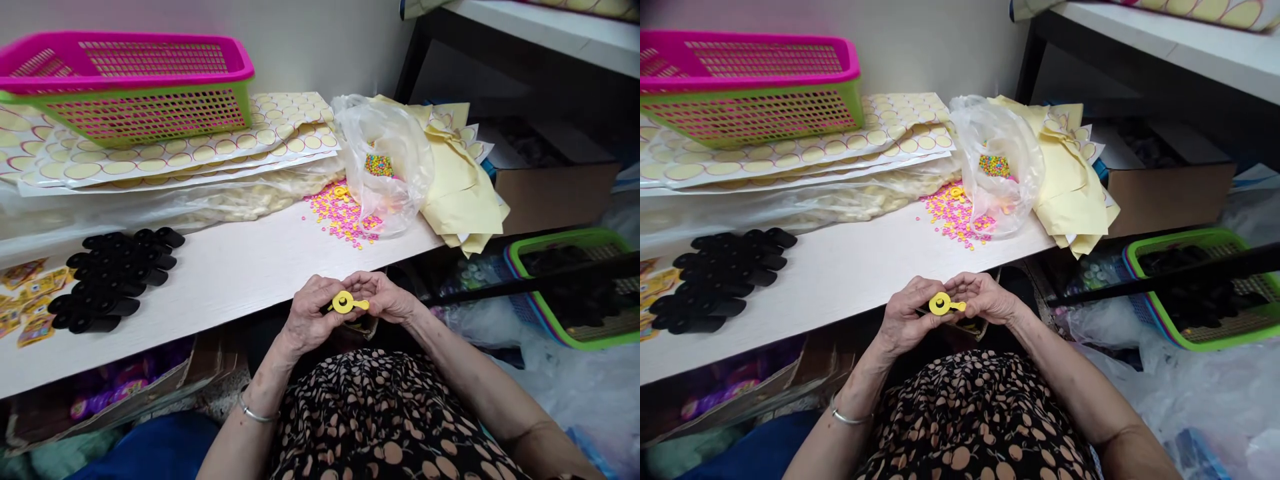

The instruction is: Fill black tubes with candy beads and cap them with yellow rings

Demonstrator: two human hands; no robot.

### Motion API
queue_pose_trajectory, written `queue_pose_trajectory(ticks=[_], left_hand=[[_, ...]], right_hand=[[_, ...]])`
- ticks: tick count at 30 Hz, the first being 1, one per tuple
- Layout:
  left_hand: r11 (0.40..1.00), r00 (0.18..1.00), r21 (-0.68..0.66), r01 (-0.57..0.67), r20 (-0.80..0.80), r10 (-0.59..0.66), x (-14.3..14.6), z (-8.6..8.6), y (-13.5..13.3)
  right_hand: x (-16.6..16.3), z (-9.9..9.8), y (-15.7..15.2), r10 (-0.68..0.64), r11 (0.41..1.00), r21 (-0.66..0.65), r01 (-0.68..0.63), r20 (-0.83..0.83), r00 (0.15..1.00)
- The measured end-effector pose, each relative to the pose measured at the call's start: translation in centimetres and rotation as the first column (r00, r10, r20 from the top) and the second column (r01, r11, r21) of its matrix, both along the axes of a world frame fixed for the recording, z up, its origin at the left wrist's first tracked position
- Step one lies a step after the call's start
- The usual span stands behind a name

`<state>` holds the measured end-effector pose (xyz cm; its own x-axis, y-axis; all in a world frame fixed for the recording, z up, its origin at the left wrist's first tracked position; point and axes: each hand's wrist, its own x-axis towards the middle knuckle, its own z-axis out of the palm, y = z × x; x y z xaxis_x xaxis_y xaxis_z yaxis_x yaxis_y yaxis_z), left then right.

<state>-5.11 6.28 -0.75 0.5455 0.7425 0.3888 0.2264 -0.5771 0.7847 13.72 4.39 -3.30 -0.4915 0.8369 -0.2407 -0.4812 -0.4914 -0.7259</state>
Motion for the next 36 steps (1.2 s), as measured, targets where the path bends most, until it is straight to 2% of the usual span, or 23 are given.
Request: queue_pose_trajectory(ticks=[6, 9, 12, 15, 19, 21, 26, 29, 33, 36], left_hand=[[0.972, 0.987, 0.217, 0.086, -0.154, -0.053, 1.0, -0.9, -0.3], [0.967, 0.988, 0.244, 0.068, -0.148, -0.032, 1.4, -1.2, -0.5], [0.969, 0.989, 0.239, 0.06, -0.149, -0.025, 1.9, -1.2, -0.8], [0.976, 0.991, 0.212, 0.052, -0.134, -0.024, 2.2, -1.5, -0.9], [0.995, 0.998, 0.093, 0.023, -0.055, -0.018, 2.2, -2.2, -0.9], [0.999, 1.0, 0.04, -0.003, -0.014, 0.003, 2.0, -2.6, -0.9], [1.0, 0.998, -0.002, -0.008, 0.065, 0.008, 1.6, -3.2, -1.1], [1.0, 0.998, -0.01, -0.008, 0.07, 0.009, 1.9, -3.3, -1.5], [0.999, 0.995, -0.035, 0.022, 0.1, -0.018, 1.4, -3.5, -2.7], [0.988, 0.982, -0.128, -0.086, 0.155, 0.106, -0.9, -3.7, -2.8]], right_hand=[[-0.6, 0.6, 0.2, 0.02, 0.992, 0.119, -0.051, 0.245, 0.969], [-0.6, 1.3, 0.2, 0.047, 0.989, 0.12, -0.081, 0.265, 0.963], [-0.7, 1.6, -0.2, 0.003, 0.994, 0.103, -0.032, 0.275, 0.961], [-1.4, 1.1, -0.9, -0.109, 0.993, 0.071, 0.093, 0.273, 0.956], [-2.5, -0.3, -2.0, -0.279, 0.959, 0.011, 0.284, 0.225, 0.934], [-2.6, -0.7, -2.4, -0.278, 0.959, -0.001, 0.284, 0.209, 0.938], [-1.5, -0.5, -2.4, -0.078, 0.997, -0.003, 0.08, 0.216, 0.973], [-1.2, -0.5, -2.6, -0.051, 0.999, -0.006, 0.054, 0.231, 0.972], [-1.2, -1.2, -3.7, -0.13, 0.991, -0.001, 0.134, 0.24, 0.962], [0.0, -1.7, -4.2, -0.317, 0.941, -0.003, 0.339, 0.346, 0.883]])
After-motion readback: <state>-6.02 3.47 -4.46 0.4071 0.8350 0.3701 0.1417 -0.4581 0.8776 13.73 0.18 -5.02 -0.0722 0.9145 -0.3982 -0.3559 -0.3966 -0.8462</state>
